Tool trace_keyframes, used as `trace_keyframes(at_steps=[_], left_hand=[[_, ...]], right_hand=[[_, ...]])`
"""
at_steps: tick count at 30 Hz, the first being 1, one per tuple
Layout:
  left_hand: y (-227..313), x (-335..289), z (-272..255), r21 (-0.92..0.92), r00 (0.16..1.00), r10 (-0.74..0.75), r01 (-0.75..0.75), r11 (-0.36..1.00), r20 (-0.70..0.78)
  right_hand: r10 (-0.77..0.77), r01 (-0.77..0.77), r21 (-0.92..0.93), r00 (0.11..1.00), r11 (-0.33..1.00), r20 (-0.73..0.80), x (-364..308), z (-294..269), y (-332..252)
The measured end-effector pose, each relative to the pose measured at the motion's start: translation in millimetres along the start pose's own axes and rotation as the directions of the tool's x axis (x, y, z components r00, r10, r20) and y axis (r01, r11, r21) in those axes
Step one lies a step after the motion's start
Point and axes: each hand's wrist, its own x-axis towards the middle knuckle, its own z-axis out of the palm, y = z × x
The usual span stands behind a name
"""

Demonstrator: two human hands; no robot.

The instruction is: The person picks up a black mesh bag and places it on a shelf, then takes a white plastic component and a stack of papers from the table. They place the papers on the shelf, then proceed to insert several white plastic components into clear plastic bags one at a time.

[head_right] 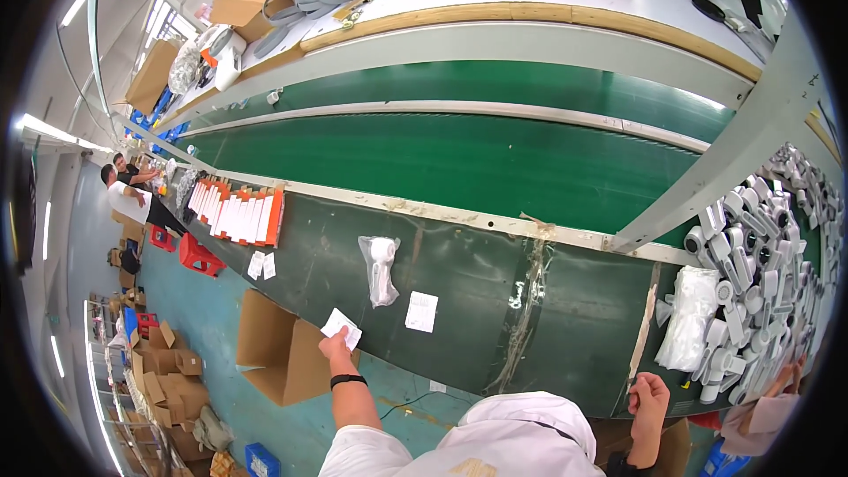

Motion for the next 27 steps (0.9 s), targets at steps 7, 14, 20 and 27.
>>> trace_keyframes(at_steps=[7, 14, 20, 27], left_hand=[[3, 8, 4, 0.438, 0.953, 0.230, -0.123, 0.891, -0.199], [5, -10, -7, -0.281, 0.974, 0.017, 0.049, 0.958, 0.227], [26, -95, -15, -0.051, 0.684, 0.070, -0.048, 0.998, 0.726], [-44, -118, 73, 0.129, 0.634, 0.208, -0.443, 0.887, 0.745]], right_hand=[[-0.002, 0.003, -0.004, 0.998, 1.000, 0.070, 4, 10, 1], [-0.008, 0.009, -0.013, 0.998, 1.000, 0.064, 4, 5, -2], [-0.016, 0.015, 0.006, 0.999, 1.000, 0.050, 2, 3, 0], [-0.037, 0.034, 0.026, 0.994, 0.999, 0.104, -3, 13, -1]])
